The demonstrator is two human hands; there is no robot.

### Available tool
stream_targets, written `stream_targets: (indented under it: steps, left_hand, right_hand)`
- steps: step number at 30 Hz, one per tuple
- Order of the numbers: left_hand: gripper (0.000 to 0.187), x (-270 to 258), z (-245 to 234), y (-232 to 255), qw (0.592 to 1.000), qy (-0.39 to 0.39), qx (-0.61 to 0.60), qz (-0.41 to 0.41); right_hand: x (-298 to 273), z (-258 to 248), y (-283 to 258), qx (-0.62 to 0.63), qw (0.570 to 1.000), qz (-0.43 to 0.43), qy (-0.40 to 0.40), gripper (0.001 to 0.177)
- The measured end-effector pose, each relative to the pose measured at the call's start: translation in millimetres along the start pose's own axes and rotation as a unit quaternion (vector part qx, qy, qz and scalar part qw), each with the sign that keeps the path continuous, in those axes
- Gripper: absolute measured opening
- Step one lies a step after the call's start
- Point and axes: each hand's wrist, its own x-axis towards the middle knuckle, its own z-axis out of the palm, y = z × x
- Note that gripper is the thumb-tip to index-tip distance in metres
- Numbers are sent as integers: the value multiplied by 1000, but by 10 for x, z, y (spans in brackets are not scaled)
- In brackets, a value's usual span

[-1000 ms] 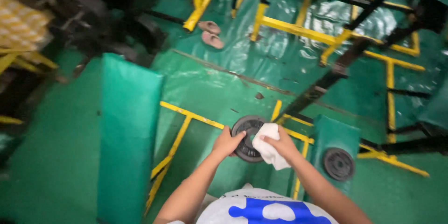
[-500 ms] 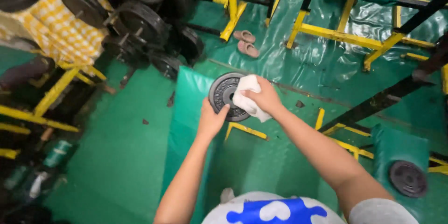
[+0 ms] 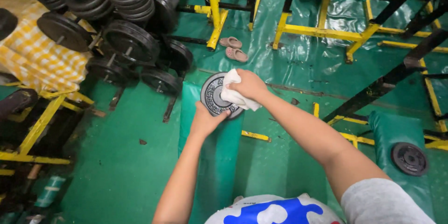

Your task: Cleaning and organizing weight plates in a gym setting.

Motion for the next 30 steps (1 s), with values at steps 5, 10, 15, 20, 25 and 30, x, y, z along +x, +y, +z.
stream_targets:
  steps: [5,10,15,20,25,30]
  left_hand:
    - [118,-153,-42,45,990,7,38,134]
    - [143,-154,118,-78,987,61,122,83]
    - [152,-162,36,3,993,46,105,38]
    - [152,-145,62,-89,991,53,93,86]
    - [155,-142,11,-74,994,28,80,72]
    - [152,-144,14,-124,993,23,77,83]
  right_hand:
    - [49,-59,-173,-7,998,35,-48,63]
    - [-7,-75,-150,6,999,30,-45,61]
    - [67,83,162,16,999,-15,26,67]
    - [-93,-84,-270,-87,979,-115,145,75]
    - [-418,-88,-753,-176,959,-215,62,80]
    - [-607,95,-617,-190,931,-304,65,65]
